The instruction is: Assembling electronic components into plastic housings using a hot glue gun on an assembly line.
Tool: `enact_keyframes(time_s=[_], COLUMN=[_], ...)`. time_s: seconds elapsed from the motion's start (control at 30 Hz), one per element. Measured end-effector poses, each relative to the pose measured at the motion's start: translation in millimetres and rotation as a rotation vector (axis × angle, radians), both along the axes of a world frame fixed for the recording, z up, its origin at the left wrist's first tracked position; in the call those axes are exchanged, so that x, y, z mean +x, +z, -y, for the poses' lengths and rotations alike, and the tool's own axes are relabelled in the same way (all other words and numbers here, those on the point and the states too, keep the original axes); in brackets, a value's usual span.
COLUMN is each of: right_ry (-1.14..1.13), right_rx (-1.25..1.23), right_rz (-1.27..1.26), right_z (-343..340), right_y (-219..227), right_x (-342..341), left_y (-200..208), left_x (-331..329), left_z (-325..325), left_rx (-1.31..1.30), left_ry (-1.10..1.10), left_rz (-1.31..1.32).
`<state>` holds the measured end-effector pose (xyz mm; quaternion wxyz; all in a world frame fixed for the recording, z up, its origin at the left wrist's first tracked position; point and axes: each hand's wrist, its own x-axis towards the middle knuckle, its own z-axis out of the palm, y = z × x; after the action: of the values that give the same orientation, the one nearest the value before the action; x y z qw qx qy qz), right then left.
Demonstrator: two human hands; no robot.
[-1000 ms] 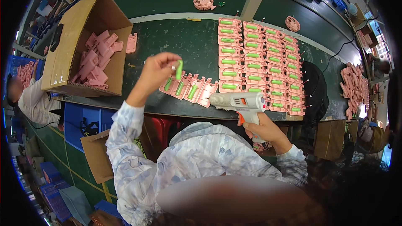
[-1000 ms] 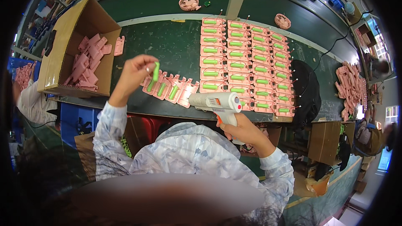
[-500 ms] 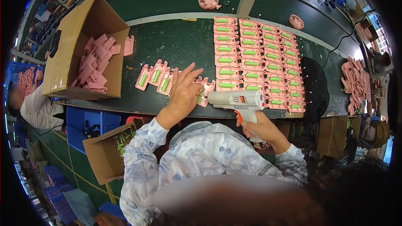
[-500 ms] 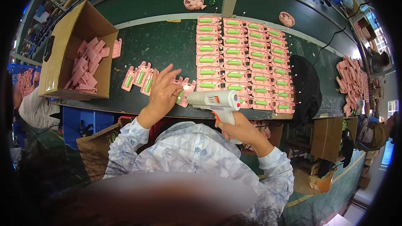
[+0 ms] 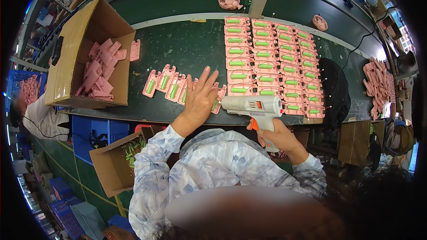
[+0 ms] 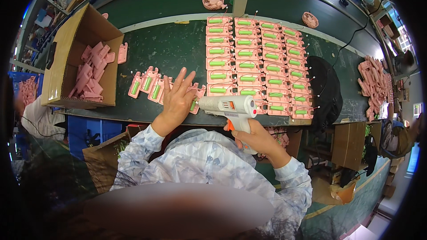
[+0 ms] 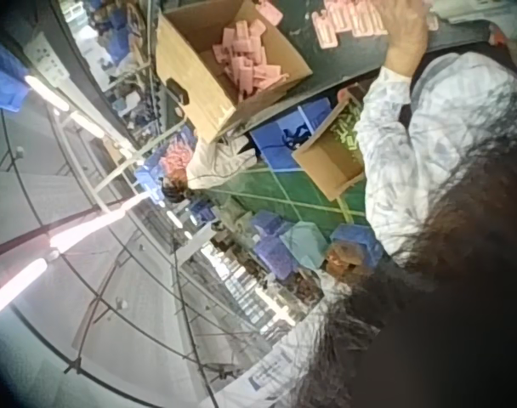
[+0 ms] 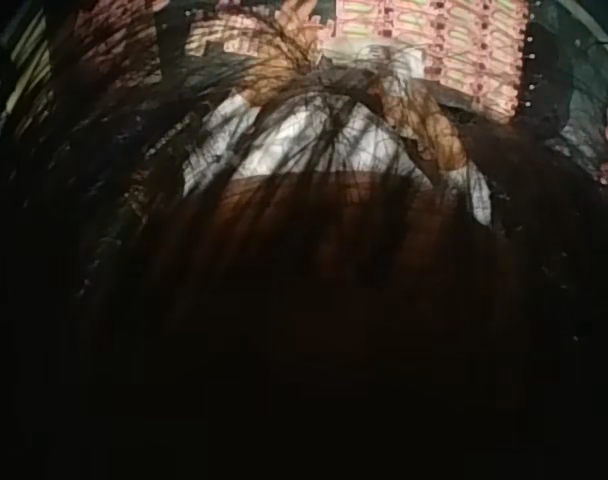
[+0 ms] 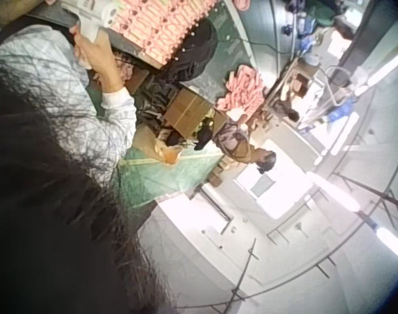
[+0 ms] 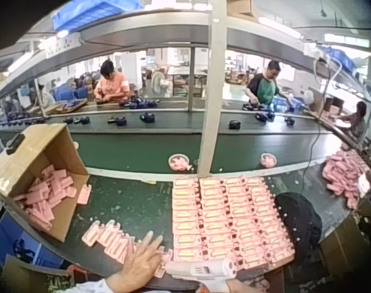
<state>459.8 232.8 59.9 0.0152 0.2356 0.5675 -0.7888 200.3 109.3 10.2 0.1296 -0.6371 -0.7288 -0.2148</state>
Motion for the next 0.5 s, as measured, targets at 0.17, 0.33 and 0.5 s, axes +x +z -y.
enact_keyframes(time_s=[0.17,0.33,0.5], right_ry=[-0.002,-0.028,-0.023], right_rx=[0.005,0.015,0.027], right_rz=[-0.017,-0.008,0.031], right_z=[-4,-2,-2], right_y=[-6,-3,-7], right_x=[-3,-16,-17], left_y=[41,49,20], left_x=[5,9,15], left_z=[20,44,53], left_rx=[0.040,0.089,0.092], left_ry=[0.097,0.083,-0.009], left_rz=[-0.014,0.053,0.196])
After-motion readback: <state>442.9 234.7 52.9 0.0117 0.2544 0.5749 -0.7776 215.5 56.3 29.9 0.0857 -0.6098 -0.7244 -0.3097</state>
